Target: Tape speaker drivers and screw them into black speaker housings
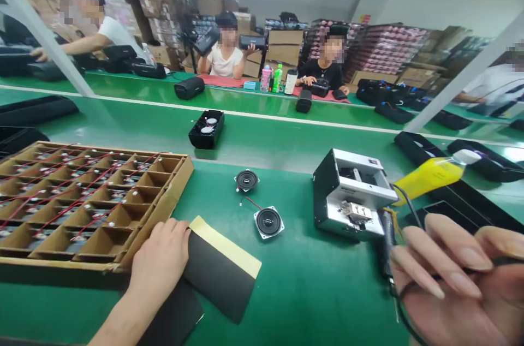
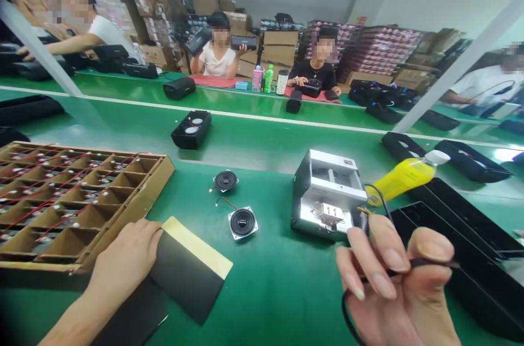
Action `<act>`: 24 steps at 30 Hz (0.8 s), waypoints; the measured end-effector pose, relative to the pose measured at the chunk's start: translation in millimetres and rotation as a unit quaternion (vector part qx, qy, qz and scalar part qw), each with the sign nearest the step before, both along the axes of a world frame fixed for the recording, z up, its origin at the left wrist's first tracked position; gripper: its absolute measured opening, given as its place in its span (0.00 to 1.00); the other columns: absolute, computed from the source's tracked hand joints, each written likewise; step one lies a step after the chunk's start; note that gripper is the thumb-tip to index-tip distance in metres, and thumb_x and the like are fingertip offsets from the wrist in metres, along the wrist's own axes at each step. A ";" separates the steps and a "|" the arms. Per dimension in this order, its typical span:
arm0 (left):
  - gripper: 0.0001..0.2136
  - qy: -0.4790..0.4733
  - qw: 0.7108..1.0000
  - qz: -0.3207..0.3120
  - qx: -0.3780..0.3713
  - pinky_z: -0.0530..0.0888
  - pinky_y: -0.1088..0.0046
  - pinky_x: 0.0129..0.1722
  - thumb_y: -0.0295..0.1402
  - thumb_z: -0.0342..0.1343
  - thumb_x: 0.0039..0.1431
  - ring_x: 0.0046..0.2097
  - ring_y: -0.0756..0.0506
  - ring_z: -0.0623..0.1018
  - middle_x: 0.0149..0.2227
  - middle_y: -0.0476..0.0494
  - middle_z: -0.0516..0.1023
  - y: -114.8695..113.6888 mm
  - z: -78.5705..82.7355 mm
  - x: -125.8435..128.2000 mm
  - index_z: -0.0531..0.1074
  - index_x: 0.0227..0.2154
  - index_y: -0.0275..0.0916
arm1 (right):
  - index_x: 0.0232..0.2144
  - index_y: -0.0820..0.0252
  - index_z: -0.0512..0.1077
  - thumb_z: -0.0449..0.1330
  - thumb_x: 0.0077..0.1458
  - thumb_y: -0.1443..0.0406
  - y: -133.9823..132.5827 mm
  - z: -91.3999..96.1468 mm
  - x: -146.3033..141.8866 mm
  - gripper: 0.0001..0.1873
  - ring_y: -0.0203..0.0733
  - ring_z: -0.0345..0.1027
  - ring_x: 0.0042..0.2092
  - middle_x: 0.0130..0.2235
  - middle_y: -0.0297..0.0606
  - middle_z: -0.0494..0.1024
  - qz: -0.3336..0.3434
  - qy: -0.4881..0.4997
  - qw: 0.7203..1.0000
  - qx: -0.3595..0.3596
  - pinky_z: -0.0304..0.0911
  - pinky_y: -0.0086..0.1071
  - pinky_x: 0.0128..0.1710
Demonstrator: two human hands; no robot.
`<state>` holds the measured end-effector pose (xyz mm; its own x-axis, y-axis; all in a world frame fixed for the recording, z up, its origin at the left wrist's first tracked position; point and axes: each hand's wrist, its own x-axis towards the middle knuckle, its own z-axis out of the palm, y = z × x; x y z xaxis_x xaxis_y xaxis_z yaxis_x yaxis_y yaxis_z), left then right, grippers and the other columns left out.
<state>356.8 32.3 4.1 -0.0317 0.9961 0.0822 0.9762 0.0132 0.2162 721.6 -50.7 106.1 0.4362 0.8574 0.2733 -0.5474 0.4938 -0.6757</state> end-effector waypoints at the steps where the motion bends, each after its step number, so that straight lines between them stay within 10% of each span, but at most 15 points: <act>1: 0.21 0.015 1.000 -0.012 0.013 0.76 0.47 0.43 0.33 0.40 0.69 0.53 0.23 0.76 0.47 0.24 0.79 0.8 3.7 5.3 0.78 0.47 0.31 | 0.35 0.44 0.74 0.78 0.54 0.61 -0.7 2.3 3.8 0.15 0.28 0.32 0.18 0.27 0.25 0.51 0.019 -0.009 1.000 0.005 0.47 0.26 0.11; 4: 0.20 0.021 0.994 -0.091 0.057 0.73 0.47 0.56 0.34 0.42 0.71 0.60 0.28 0.73 0.57 0.27 0.76 4.0 24.0 31.7 0.75 0.55 0.33 | 0.34 0.48 0.72 0.72 0.62 0.61 1.3 -1.2 3.8 0.10 0.25 0.32 0.16 0.26 0.25 0.58 0.088 -0.084 0.992 -0.018 0.37 0.30 0.12; 9: 0.16 -0.027 0.904 -0.427 0.003 0.72 0.58 0.62 0.31 0.51 0.71 0.63 0.37 0.72 0.63 0.36 0.73 29.0 58.6 106.8 0.72 0.58 0.41 | 0.39 0.45 0.75 0.66 0.67 0.56 10.4 -35.4 -10.5 0.04 0.30 0.52 0.22 0.29 0.29 0.66 0.156 -0.161 0.972 -0.067 0.44 0.28 0.20; 14: 0.16 0.030 0.889 -0.447 -0.090 0.75 0.55 0.55 0.33 0.66 0.60 0.53 0.35 0.79 0.49 0.35 0.81 70.0 55.3 149.2 0.76 0.49 0.34 | 0.50 0.50 0.78 0.67 0.65 0.54 6.4 -67.5 -12.3 0.14 0.33 0.54 0.27 0.33 0.35 0.71 0.210 -0.173 0.951 -0.143 0.47 0.29 0.25; 24: 0.11 -0.020 0.904 -0.401 -0.144 0.74 0.65 0.41 0.39 0.65 0.63 0.40 0.44 0.78 0.42 0.44 0.78 74.5 42.7 131.9 0.75 0.40 0.37 | 0.37 0.59 0.74 0.66 0.66 0.52 9.9 -74.8 -18.6 0.16 0.33 0.58 0.31 0.37 0.35 0.70 0.255 -0.210 0.920 -0.210 0.54 0.30 0.32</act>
